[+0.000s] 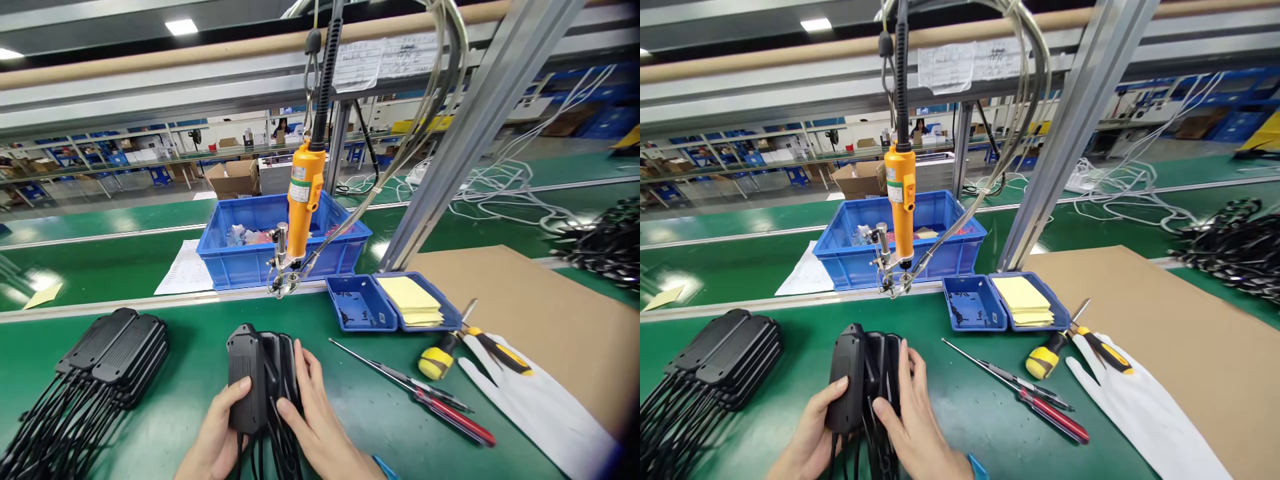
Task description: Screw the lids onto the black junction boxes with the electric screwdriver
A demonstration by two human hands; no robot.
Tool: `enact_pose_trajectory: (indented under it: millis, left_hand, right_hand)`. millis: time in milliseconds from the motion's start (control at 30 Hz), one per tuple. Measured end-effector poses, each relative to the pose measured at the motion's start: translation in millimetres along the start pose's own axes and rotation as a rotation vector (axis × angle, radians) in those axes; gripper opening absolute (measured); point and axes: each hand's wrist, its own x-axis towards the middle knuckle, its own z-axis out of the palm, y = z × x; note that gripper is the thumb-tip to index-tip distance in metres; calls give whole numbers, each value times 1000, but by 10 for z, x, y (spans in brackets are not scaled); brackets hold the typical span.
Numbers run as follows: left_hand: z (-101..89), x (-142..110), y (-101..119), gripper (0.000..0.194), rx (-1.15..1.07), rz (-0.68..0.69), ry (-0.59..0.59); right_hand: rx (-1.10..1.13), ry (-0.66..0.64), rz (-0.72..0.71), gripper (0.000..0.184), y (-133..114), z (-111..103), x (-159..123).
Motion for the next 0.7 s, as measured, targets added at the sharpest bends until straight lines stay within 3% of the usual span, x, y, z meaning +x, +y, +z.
enact_pose_trajectory:
  millis: [67, 133, 200, 367, 433, 567, 700]
  left_hand:
    - [31, -31, -5, 56, 99, 37, -1]
    - [56, -81, -15, 71, 197, 89, -78]
    - [58, -141, -28, 76, 273, 168, -161]
    - [-40, -216, -56, 79, 457, 384, -269]
    - [-83, -176, -71, 84, 527, 495, -237]
    - [-143, -18, -94, 85, 606, 618, -77]
    - [-182, 144, -99, 83, 778, 637, -51]
  right_hand:
    - [-40, 34, -147, 74, -58, -23, -18]
    - [-59, -11, -293, 79, -123, -37, -45]
    - [-34, -61, -326, 85, -176, -47, -66]
    - [269, 6, -144, 73, -140, -132, 0]
    - [336, 12, -46, 68, -27, -199, 82]
    - [122, 148, 160, 68, 215, -358, 255]
    - [140, 140, 150, 61, 193, -453, 293]
